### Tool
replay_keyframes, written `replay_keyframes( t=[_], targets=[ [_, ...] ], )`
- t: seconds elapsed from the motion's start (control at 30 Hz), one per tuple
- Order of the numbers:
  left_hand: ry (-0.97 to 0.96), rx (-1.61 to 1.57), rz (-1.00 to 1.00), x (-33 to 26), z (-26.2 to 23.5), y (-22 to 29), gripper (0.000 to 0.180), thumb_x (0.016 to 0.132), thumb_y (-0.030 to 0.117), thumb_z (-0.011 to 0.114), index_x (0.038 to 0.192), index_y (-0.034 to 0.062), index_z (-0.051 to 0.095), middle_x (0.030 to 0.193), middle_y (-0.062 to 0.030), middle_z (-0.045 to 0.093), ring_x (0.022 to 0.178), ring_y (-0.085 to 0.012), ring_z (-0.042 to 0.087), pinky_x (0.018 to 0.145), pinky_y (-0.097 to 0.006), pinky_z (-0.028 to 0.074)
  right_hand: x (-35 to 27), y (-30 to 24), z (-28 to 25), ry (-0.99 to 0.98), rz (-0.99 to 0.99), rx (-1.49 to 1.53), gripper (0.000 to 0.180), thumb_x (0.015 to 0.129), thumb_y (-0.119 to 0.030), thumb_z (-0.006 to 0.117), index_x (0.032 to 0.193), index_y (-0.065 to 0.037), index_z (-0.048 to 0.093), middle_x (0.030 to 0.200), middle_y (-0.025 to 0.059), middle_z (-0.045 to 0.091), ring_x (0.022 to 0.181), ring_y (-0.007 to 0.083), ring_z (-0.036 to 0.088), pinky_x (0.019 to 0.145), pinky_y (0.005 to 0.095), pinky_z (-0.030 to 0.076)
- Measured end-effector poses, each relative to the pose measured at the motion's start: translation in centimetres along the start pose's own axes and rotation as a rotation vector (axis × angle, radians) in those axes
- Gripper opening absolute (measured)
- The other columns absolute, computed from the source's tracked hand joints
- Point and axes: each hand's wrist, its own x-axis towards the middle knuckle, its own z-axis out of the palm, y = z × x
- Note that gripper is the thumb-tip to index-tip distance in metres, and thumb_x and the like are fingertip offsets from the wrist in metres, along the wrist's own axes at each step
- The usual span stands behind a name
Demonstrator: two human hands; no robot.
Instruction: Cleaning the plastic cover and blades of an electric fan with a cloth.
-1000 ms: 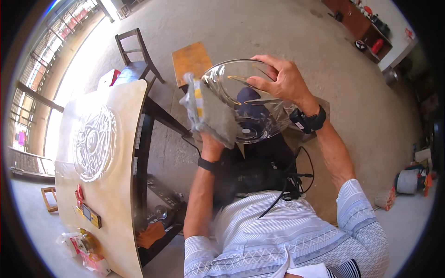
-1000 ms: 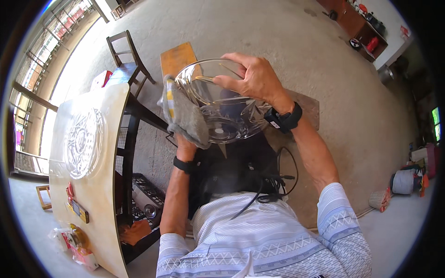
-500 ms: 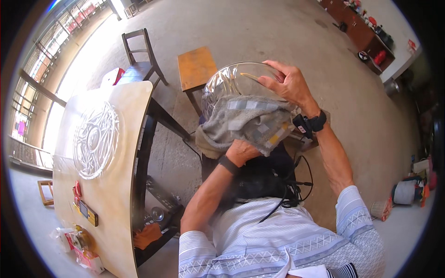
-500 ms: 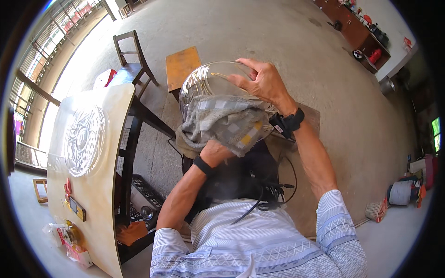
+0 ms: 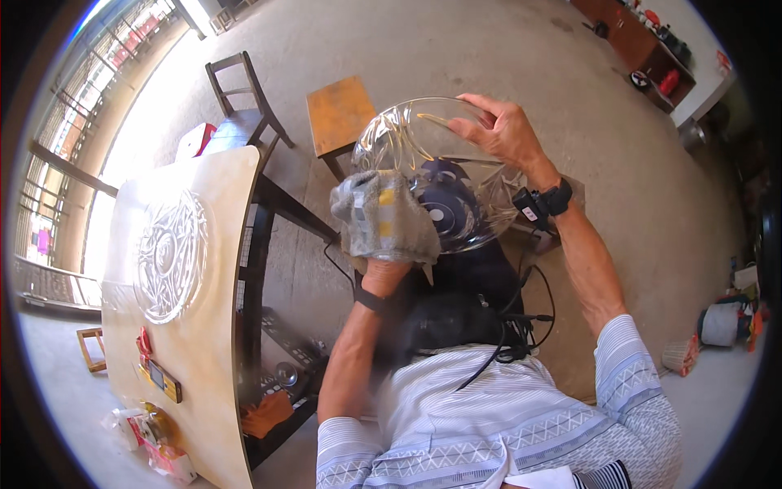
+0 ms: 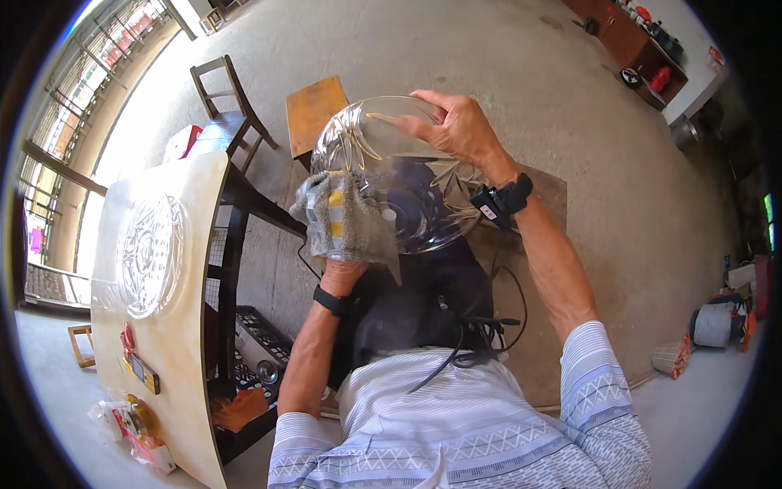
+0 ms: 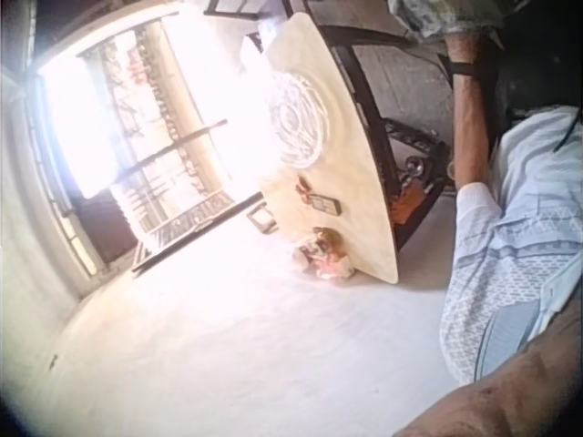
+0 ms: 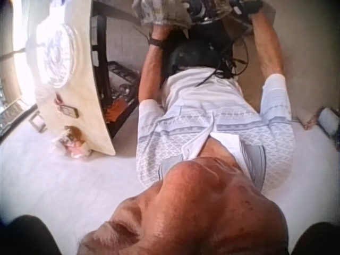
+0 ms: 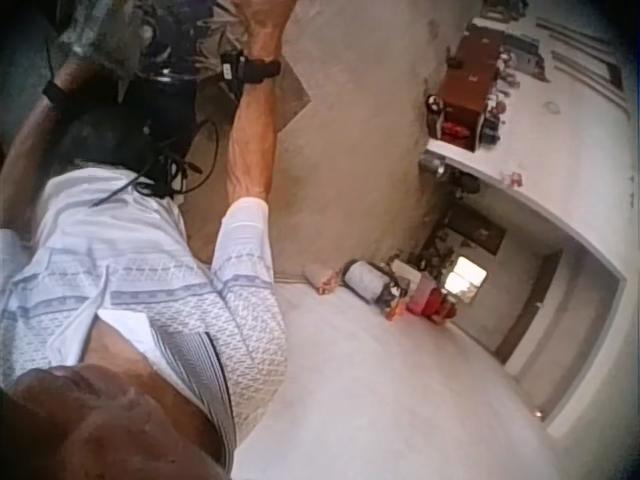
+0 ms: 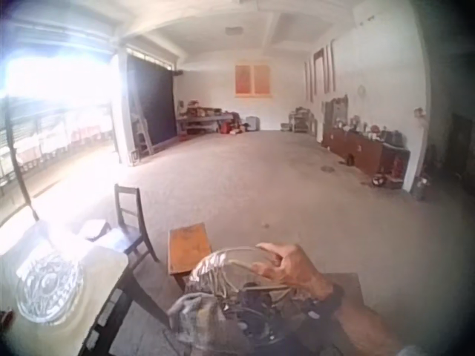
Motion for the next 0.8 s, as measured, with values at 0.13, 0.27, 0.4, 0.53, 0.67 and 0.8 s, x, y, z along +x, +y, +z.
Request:
replay_keyframes(
  t=[0.13, 0.27, 0.4, 0.53, 0.67, 0.8],
  targets=[
    [-0.049, 0.309, 0.145, -0.4, 0.3, 1.4, 0.069, 0.093, 0.037, 0.065, 0.153, 0.0094, 0.042, 0.153, -0.0135, 0.044, 0.144, -0.0369, 0.039, 0.121, -0.058, 0.024, 0.0, -0.2, 0.1, 0.007, -0.009, -0.024, 0.064, 0.083, -0.045, 0.085, 0.124, 0.002, 0.07, 0.069, -0.0062, 0.044, 0.064, 0.0054, 0.042, 0.056, 0.0254, 0.035],
    [-0.014, 0.338, 0.383, 1.1, 0.6, 3.6, 0.069, 0.096, 0.042, 0.057, 0.157, 0.016, 0.038, 0.162, -0.0108, 0.036, 0.149, -0.0348, 0.034, 0.123, -0.058, 0.021, 0.1, -0.5, 0.2, 0.004, -0.041, -0.051, 0.064, 0.083, -0.045, 0.085, 0.123, 0.002, 0.07, 0.069, -0.0063, 0.044, 0.064, 0.0058, 0.042, 0.056, 0.0254, 0.035],
    [-0.096, 0.363, 0.649, 4.7, 0.0, 5.9, 0.061, 0.097, 0.042, 0.057, 0.155, 0.0269, 0.044, 0.162, -0.0087, 0.038, 0.15, -0.0319, 0.034, 0.123, -0.057, 0.023, -0.1, -0.7, 0.3, 0.019, -0.043, 0.023, 0.065, 0.084, -0.046, 0.084, 0.123, 0.004, 0.069, 0.068, -0.0057, 0.045, 0.062, 0.0058, 0.042, 0.055, 0.0256, 0.036],
    [-0.067, 0.898, 0.749, 5.5, -0.7, 5.7, 0.062, 0.097, 0.045, 0.058, 0.153, 0.0219, 0.046, 0.157, -0.0094, 0.045, 0.147, -0.0313, 0.039, 0.123, -0.053, 0.026, -0.2, -0.2, -0.3, 0.011, -0.065, -0.007, 0.073, 0.084, -0.051, 0.082, 0.126, 0.007, 0.067, 0.065, -0.0034, 0.054, 0.06, 0.0051, 0.049, 0.054, 0.0246, 0.04],
    [-0.037, 0.311, 0.477, 3.4, 0.4, 4.5, 0.064, 0.096, 0.046, 0.06, 0.152, 0.0183, 0.047, 0.156, -0.0105, 0.046, 0.146, -0.0339, 0.038, 0.123, -0.052, 0.027, -0.3, -0.4, 0.0, -0.002, -0.055, -0.013, 0.076, 0.084, -0.052, 0.082, 0.127, 0.009, 0.066, 0.067, -0.0027, 0.057, 0.062, 0.0056, 0.053, 0.055, 0.0239, 0.042],
    [0.048, 0.349, 0.464, 3.1, 1.9, 2.9, 0.069, 0.095, 0.054, 0.058, 0.153, 0.0189, 0.046, 0.157, -0.0095, 0.046, 0.146, -0.0333, 0.04, 0.123, -0.053, 0.026, -0.1, -0.4, 0.3, 0.019, -0.092, 0.018, 0.078, 0.084, -0.055, 0.081, 0.127, 0.009, 0.066, 0.066, -0.0029, 0.056, 0.061, 0.0061, 0.051, 0.054, 0.0242, 0.041]
  ],
)
